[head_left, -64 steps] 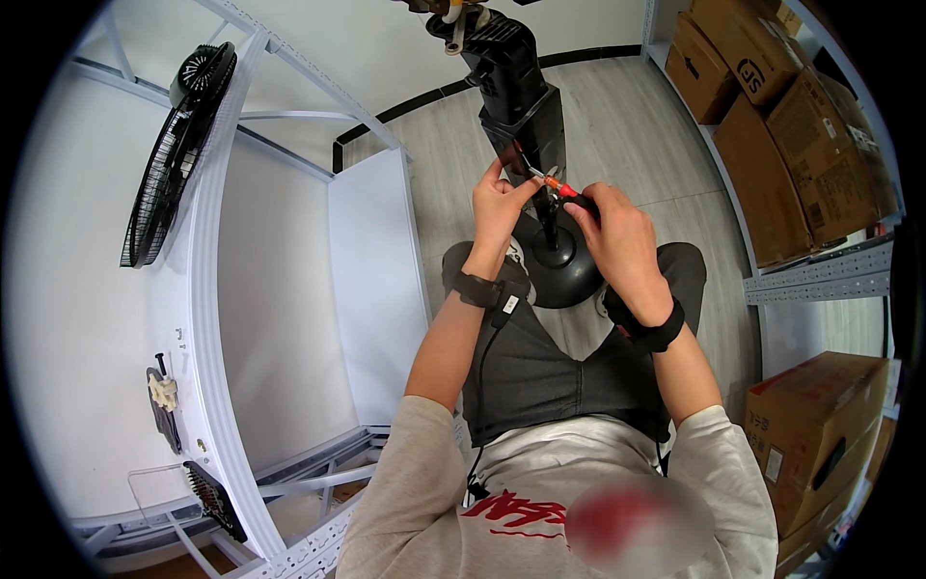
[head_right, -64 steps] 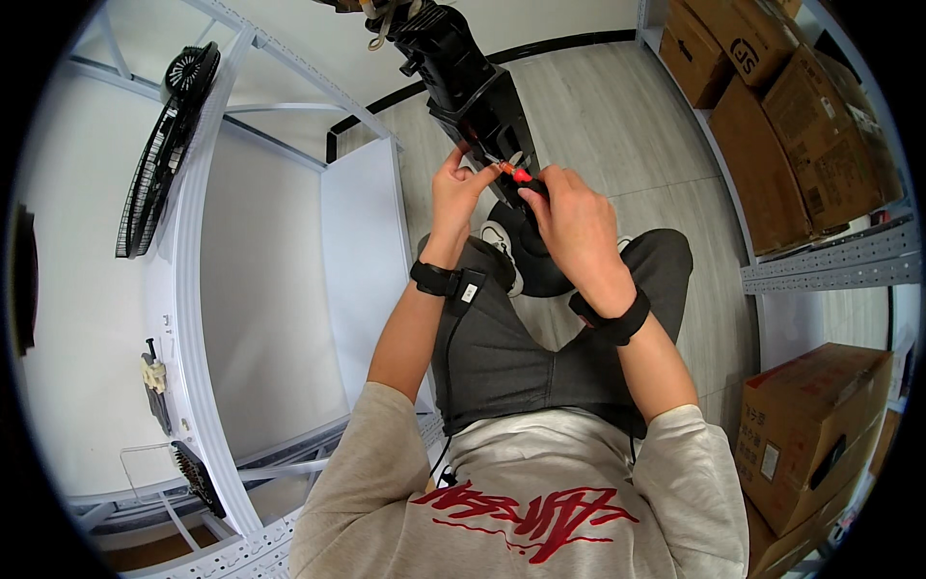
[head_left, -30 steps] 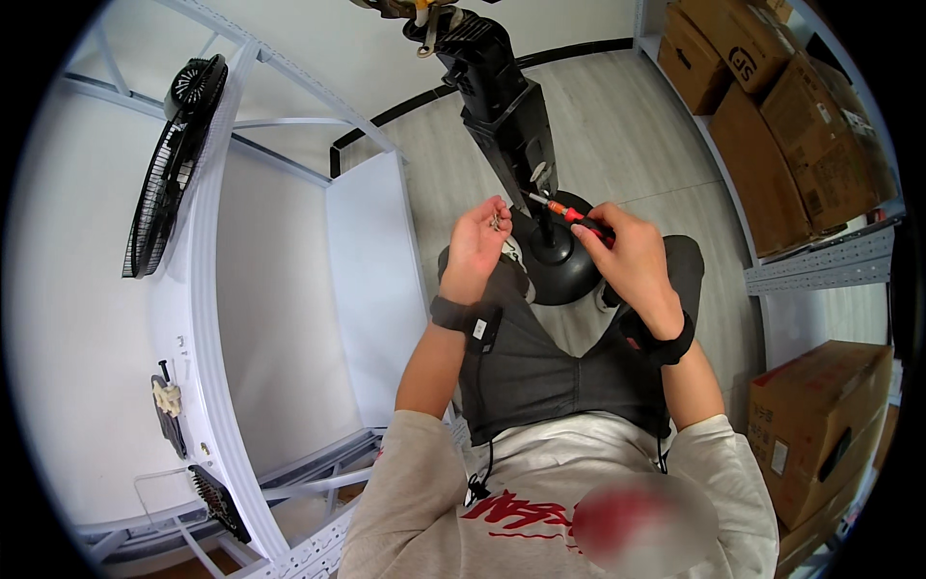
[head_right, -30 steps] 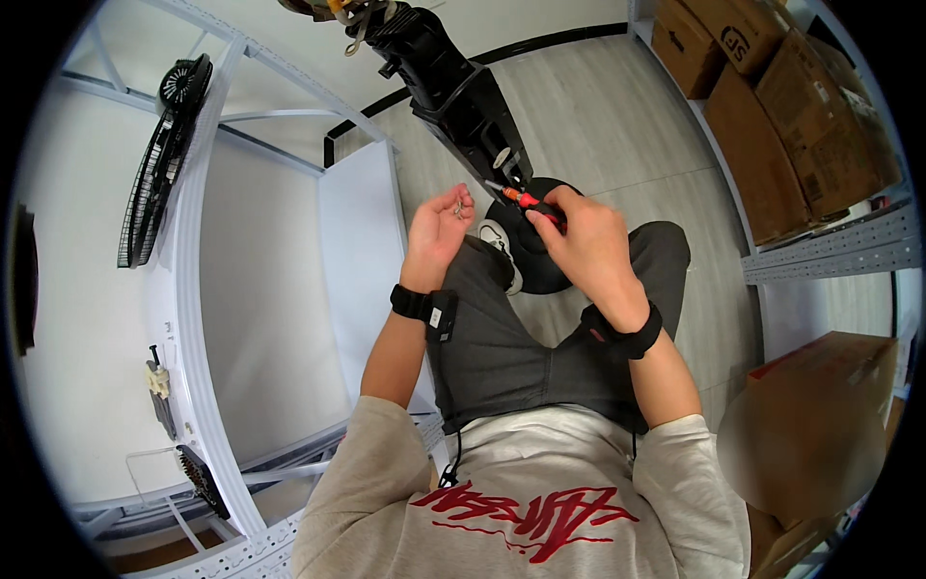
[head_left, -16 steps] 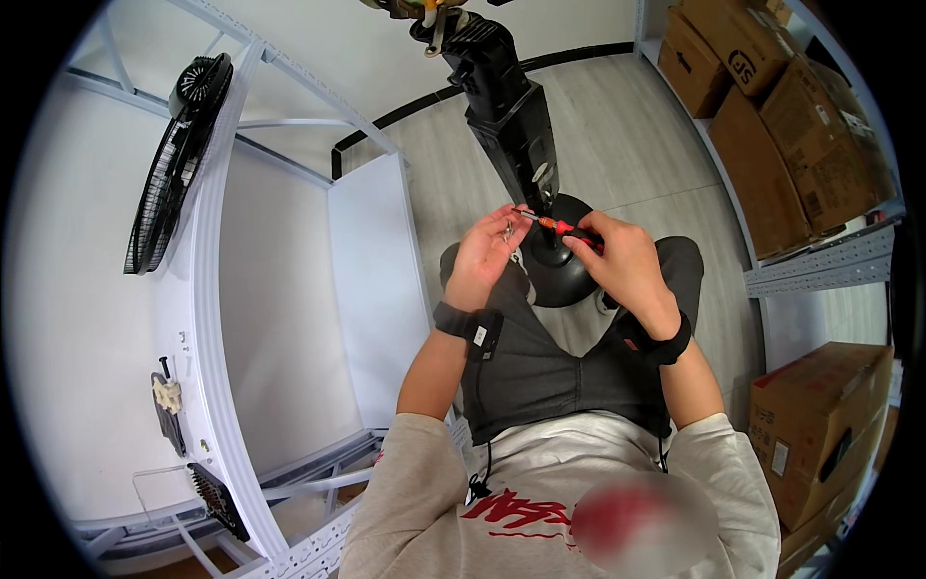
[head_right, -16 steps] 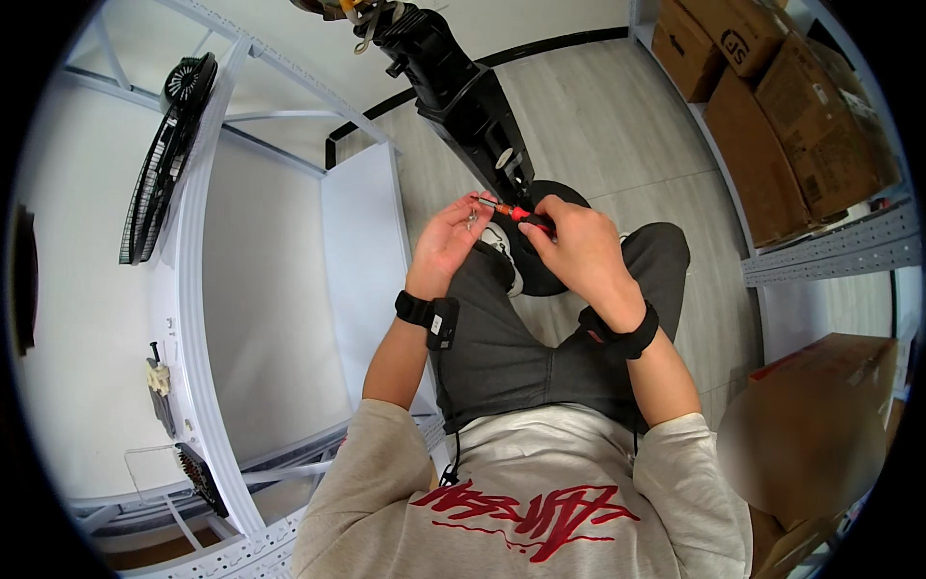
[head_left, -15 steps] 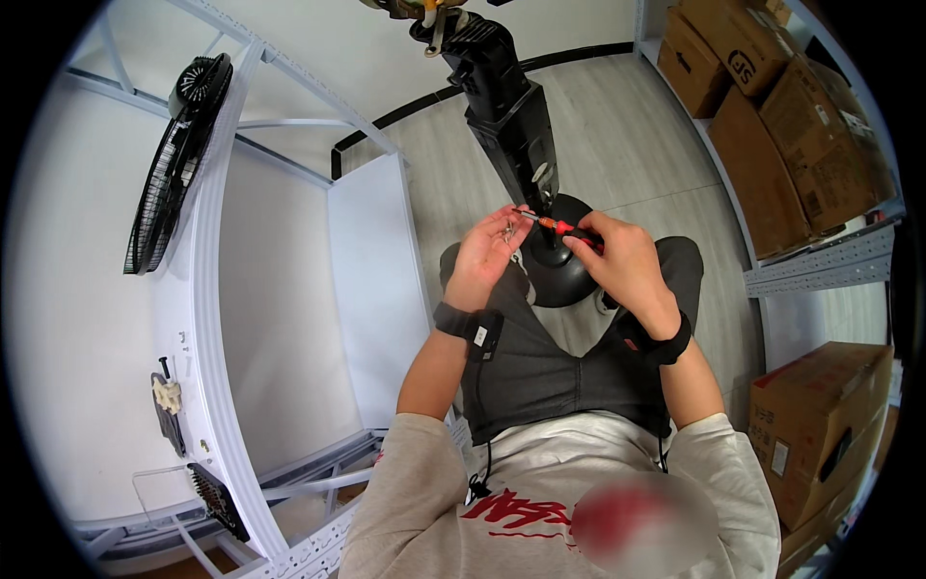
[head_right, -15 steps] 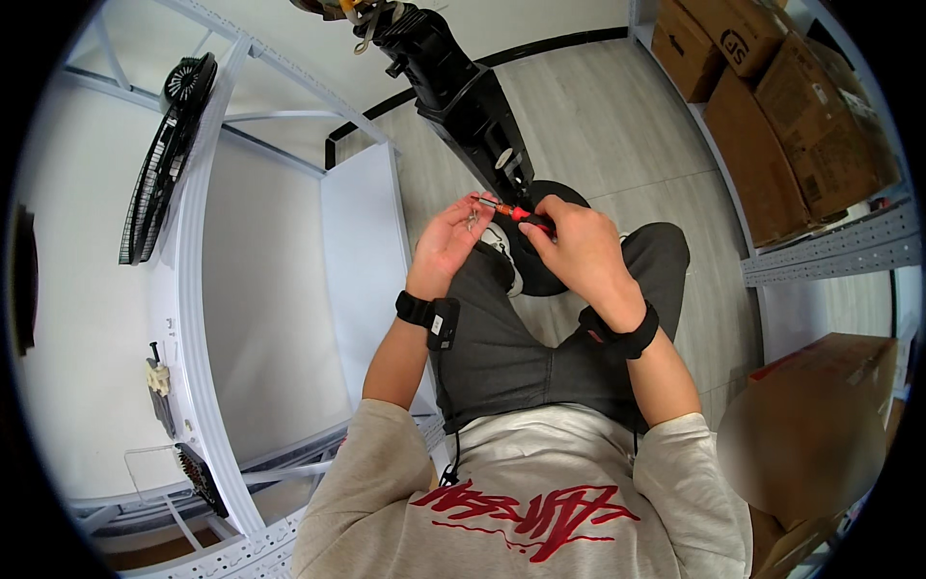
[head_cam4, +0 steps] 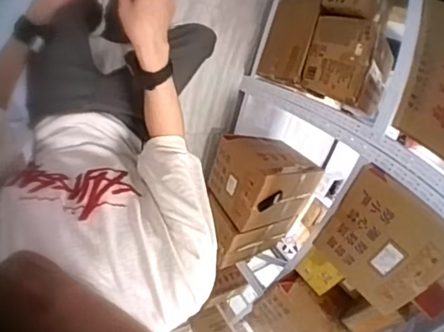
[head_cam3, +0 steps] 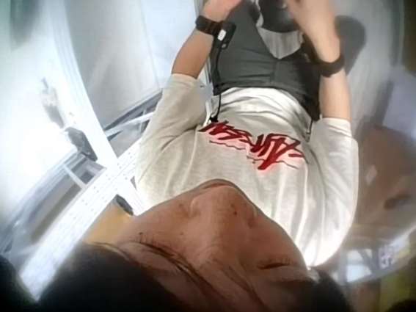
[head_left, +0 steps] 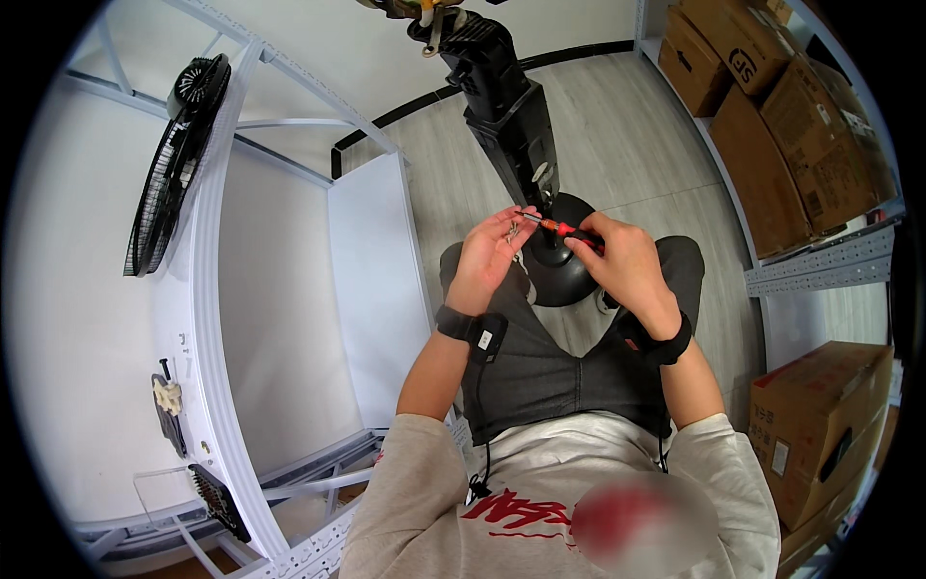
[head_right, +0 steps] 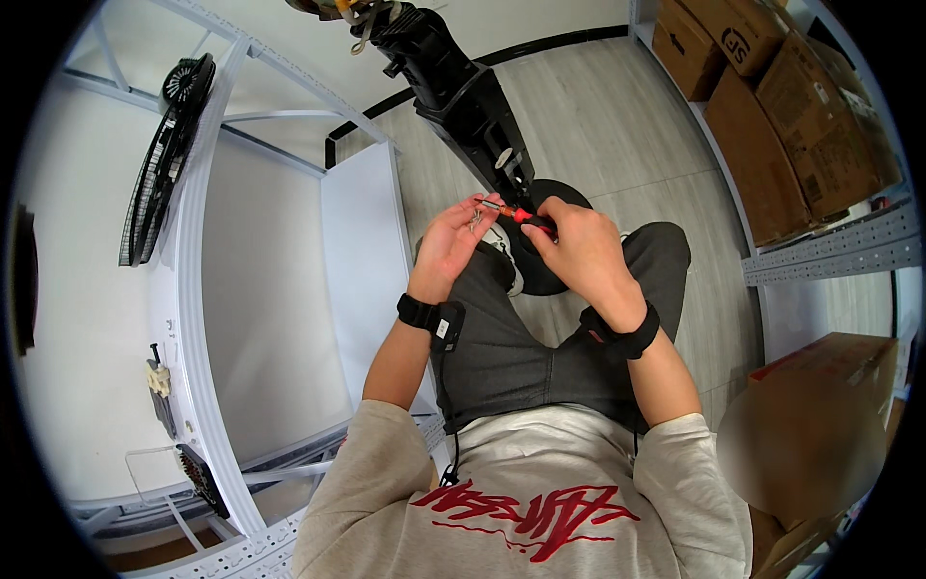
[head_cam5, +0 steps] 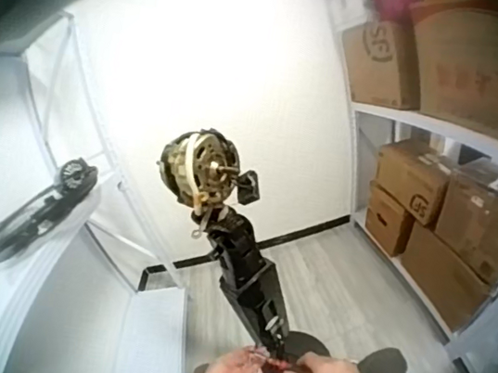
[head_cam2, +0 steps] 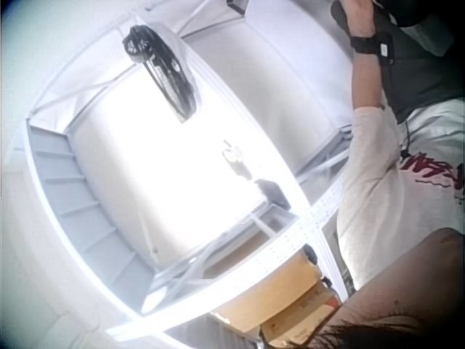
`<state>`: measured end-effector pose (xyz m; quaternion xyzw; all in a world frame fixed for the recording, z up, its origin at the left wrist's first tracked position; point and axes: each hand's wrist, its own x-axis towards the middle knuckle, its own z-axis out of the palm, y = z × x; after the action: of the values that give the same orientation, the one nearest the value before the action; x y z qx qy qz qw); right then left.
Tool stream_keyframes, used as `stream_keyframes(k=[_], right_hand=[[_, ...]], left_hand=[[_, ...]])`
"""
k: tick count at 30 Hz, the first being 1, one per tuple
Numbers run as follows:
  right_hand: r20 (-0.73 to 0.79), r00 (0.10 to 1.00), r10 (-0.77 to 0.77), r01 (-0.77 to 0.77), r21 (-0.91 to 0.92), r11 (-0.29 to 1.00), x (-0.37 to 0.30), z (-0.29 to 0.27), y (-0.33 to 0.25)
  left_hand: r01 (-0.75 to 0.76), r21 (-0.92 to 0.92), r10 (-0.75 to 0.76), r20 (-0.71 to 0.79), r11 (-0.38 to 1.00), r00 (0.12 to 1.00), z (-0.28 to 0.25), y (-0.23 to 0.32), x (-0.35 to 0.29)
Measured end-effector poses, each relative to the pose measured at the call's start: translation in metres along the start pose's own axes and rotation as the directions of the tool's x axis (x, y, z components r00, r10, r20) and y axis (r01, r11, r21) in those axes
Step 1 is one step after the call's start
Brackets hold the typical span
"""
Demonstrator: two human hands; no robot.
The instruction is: The person assembles a standing fan by connecting internal wires, securing the motor housing, and fastening the base with screws. They use a screwdriver to tighten multiple screws on the fan's base and body.
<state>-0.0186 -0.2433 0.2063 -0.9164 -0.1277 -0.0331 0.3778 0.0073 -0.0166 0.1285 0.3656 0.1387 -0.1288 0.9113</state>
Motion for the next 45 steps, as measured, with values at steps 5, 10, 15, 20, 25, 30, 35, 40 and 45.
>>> stream_keyframes(k=[5,10,15,20,25,30,35,40,45], right_hand=[[-0.003,1.000,0.004,-0.004,0.008,1.000,-0.001,0.000,0.003],[-0.003,1.000,0.010,-0.010,-0.004,1.000,-0.001,0.000,0.005],[-0.008,1.000,0.004,-0.004,0.001,1.000,-0.002,0.000,0.005],[-0.003,1.000,0.003,-0.003,0.000,1.000,-0.002,0.000,0.003],[0.001,1.000,0.004,-0.004,0.014,1.000,-0.002,-0.001,0.004],[0.019,1.000,0.000,0.000,-0.002,1.000,-0.002,0.000,0.005],[0.039,0.999,0.011,-0.011,-0.008,1.000,-0.001,0.000,0.004],[0.035,0.999,-0.004,0.004,-0.001,1.000,-0.001,0.001,0.003],[0.045,0.999,0.003,-0.004,0.009,1.000,-0.002,0.000,0.001]], left_hand=[[0.021,0.079,-0.020,-0.003,0.997,1.000,-0.001,-0.001,-0.001],[0.061,0.096,-0.061,-0.007,0.993,0.998,-0.007,-0.004,0.001],[0.049,0.155,-0.054,0.024,0.987,0.998,-0.019,-0.006,0.005],[0.013,0.210,-0.001,-0.058,0.978,0.998,-0.021,-0.010,0.004],[-0.007,0.189,0.028,-0.106,0.982,0.994,0.000,-0.005,-0.005],[0.009,0.068,-0.008,-0.018,0.998,1.000,-0.005,-0.004,-0.002],[0.067,-0.055,-0.064,0.058,0.996,0.996,-0.002,-0.003,-0.002],[0.098,-0.107,-0.090,0.083,0.989,0.993,0.001,-0.005,-0.001],[0.079,-0.075,-0.072,0.092,0.994,0.993,0.006,-0.004,-0.002]])
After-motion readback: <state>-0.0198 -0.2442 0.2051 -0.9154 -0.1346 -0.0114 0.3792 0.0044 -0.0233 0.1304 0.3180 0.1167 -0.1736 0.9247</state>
